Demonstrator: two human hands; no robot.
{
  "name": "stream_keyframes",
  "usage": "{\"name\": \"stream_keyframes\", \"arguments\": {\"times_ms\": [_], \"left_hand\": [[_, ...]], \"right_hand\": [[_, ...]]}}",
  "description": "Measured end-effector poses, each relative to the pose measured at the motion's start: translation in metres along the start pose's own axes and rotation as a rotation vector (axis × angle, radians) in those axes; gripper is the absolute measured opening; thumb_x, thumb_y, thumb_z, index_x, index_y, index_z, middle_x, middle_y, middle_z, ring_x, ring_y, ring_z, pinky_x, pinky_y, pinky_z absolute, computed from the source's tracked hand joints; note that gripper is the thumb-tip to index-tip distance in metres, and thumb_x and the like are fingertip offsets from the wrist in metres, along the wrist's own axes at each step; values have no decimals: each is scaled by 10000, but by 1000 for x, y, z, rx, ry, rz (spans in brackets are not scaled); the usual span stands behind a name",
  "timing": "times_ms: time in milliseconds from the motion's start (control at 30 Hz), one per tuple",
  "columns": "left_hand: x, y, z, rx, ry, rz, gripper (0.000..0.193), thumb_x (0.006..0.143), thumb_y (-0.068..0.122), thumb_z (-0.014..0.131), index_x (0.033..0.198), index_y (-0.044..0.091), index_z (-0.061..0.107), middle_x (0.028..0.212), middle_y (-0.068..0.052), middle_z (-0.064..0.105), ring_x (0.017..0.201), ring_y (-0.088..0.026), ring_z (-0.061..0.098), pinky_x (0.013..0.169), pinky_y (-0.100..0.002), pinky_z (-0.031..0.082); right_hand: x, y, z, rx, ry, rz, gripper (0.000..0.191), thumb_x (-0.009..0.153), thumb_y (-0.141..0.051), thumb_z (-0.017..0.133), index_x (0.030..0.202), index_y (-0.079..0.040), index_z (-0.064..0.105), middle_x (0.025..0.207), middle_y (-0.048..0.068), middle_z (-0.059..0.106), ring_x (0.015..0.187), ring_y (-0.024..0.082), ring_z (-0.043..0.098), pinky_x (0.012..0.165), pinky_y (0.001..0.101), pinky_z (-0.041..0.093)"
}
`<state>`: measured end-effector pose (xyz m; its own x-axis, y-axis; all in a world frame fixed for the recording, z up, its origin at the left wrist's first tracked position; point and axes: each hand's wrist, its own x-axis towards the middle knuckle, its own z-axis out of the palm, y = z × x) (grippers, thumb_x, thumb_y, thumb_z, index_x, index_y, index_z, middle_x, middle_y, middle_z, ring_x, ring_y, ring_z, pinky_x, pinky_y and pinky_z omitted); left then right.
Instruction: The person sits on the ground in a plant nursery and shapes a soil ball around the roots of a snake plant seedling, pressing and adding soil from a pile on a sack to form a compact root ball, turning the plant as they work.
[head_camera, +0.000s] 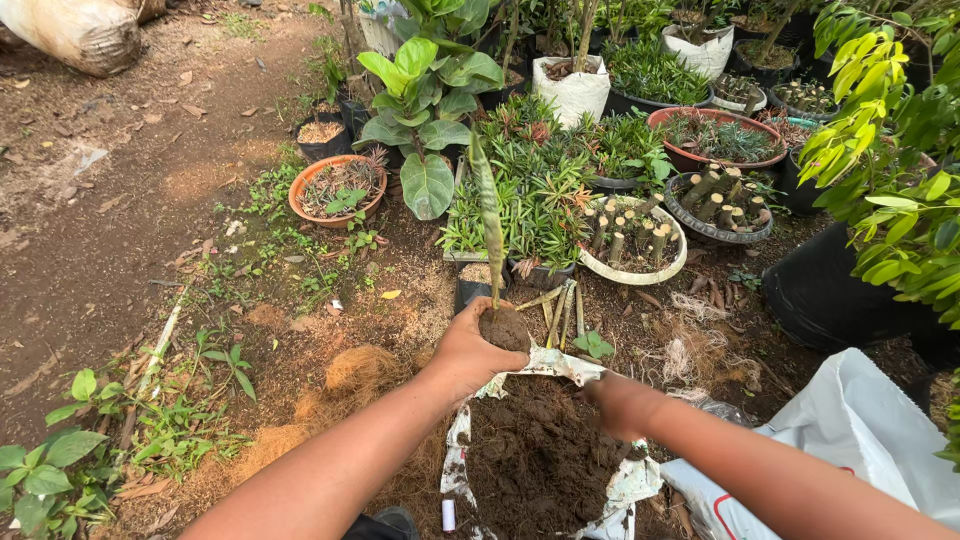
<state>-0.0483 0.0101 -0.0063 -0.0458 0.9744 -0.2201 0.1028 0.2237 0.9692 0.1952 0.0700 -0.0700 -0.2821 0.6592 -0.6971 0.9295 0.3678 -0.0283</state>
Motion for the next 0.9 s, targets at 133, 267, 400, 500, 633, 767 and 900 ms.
{"name": "stream_keyframes", "arguments": {"times_ms": [133,267,400,500,633,767,900], "left_hand": [[-4,4,1,-50,-15,19,670,658,79,909,1237,117,575,1047,-11,723,948,-127,712,860,-300,592],[-3,0,9,-300,-142,124,679,705,78,897,1265,34,516,958,-100,721,796,-165,712,677,-289,616],[2,-4,11,-286,-140,84,634,763,119,858,1293,55,514,987,-89,755,807,-148,718,634,-291,607],[5,-8,12,-252,-122,37,559,786,144,815,1271,51,555,988,-102,751,799,-144,732,632,-290,615],[11,-13,17,-177,-87,70,507,810,132,820,1259,41,602,1013,-98,751,835,-143,728,675,-260,611],[19,-16,29,-238,-98,16,530,781,105,814,1253,57,577,1028,-89,734,850,-150,718,656,-299,607],[20,-13,40,-291,-136,14,573,761,82,807,1272,40,551,1061,-85,694,869,-158,696,651,-359,606]], "right_hand": [[41,-3,33,-218,-137,-17,581,982,-107,606,1520,-117,386,1476,170,445,1348,341,518,1118,424,521],[96,2,87,-76,3,-101,566,943,-210,662,1457,-65,473,1445,202,515,1334,355,545,1132,437,478],[127,0,144,262,378,-149,740,863,-199,750,1492,-121,368,1485,173,423,1360,387,463,1129,456,449],[132,0,167,160,523,-244,703,844,-208,776,1432,-96,407,1485,196,408,1391,409,348,1089,495,423],[130,-4,173,98,529,-173,633,843,-212,765,1398,-118,475,1392,129,525,1365,362,402,1064,492,469],[128,-12,175,149,577,-111,579,812,-255,801,1295,-87,529,1270,120,597,1242,344,532,1033,474,504],[133,-22,188,210,546,-40,444,863,-179,768,1245,-92,559,1236,148,587,1189,356,586,976,465,540]]}}
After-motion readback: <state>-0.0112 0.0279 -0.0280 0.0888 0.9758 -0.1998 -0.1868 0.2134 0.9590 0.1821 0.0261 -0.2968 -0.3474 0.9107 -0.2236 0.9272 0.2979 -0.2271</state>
